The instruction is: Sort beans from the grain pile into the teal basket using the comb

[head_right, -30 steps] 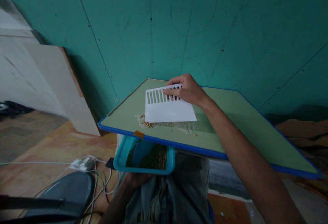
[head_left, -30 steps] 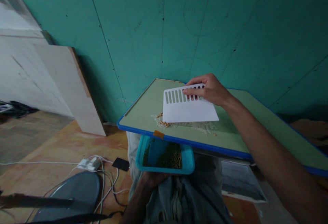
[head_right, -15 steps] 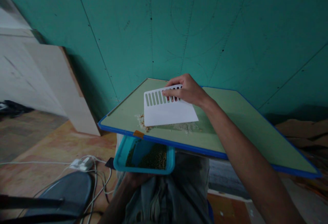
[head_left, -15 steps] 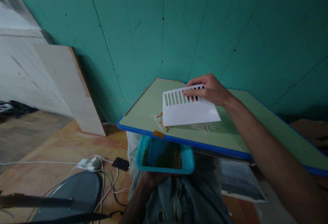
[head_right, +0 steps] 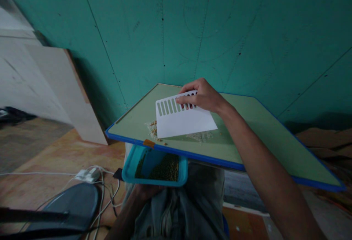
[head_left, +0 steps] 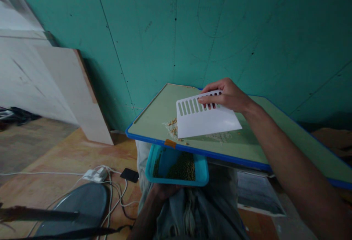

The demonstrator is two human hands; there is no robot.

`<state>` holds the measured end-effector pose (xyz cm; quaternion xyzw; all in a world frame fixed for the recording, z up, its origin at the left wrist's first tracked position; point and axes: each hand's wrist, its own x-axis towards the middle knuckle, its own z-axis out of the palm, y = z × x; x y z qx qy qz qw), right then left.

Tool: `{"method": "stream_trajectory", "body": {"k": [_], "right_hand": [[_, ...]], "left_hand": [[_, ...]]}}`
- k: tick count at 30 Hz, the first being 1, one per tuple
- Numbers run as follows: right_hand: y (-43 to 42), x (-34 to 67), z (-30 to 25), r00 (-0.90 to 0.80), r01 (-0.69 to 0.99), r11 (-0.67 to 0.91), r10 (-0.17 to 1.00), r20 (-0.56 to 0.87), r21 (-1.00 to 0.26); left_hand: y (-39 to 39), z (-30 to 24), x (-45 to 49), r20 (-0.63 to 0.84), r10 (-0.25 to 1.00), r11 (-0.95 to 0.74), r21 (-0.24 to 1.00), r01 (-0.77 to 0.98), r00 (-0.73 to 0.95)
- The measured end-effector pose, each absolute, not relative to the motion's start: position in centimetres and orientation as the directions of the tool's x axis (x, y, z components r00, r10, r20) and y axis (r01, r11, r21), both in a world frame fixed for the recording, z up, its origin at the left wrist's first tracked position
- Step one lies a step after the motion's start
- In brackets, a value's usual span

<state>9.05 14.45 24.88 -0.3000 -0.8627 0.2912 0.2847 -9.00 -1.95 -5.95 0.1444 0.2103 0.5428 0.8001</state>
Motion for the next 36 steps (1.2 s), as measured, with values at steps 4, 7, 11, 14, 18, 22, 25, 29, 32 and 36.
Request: {"method": "stream_trajectory", "body": {"k": [4,7,11,14,18,22,25,29,32,36], "right_hand": [[14.4,9.1,24.9,-0.670,0.349,0.660,0.672,0.315,-0.666],[14.3,9.0,25.0,-0.680,0.348,0.668,0.663,0.313,-0.658],[14.2,9.0,25.0,-0.691,0.318,0.644,0.660,0.295,-0.696],[14.4,9.2,25.0,-0.680,0.294,0.631,0.666,0.307,-0.718],[14.6,9.5,25.2,-0.668,0.271,0.643,0.662,0.342,-0.716],[14.6,9.6,25.2,-0.654,0.261,0.640,0.668,0.356,-0.723],[14.5,10.1,24.5,-0.643,0.247,0.628,0.676,0.360,-0.738],[14.2,12.4,23.3,-0.618,0.297,0.587,0.720,0.317,-0.753],[13.8,14.6,22.5,-0.571,0.362,0.556,0.766,0.294,-0.748],[13.5,16.1,22.0,-0.539,0.373,0.540,0.788,0.297,-0.754]], "left_hand": [[-1.9,-6.1,-9.1,-0.171,0.930,0.368,0.441,-0.819,0.326],[-2.0,-5.9,-9.0,-0.164,0.929,0.371,0.424,-0.827,0.332],[-2.1,-5.3,-8.9,-0.131,0.929,0.368,0.434,-0.822,0.346],[-2.2,-4.9,-8.9,-0.146,0.927,0.374,0.443,-0.815,0.345],[-2.2,-4.9,-9.0,-0.168,0.933,0.359,0.434,-0.827,0.317],[-2.3,-5.3,-9.1,-0.136,0.936,0.352,0.372,-0.859,0.324],[-2.2,-5.6,-9.2,-0.122,0.935,0.353,0.359,-0.864,0.332],[-2.2,-5.6,-9.2,-0.167,0.937,0.350,0.425,-0.835,0.308],[-2.2,-5.3,-9.0,-0.173,0.933,0.360,0.451,-0.817,0.316],[-2.1,-5.2,-8.9,-0.150,0.932,0.362,0.456,-0.813,0.330]]}}
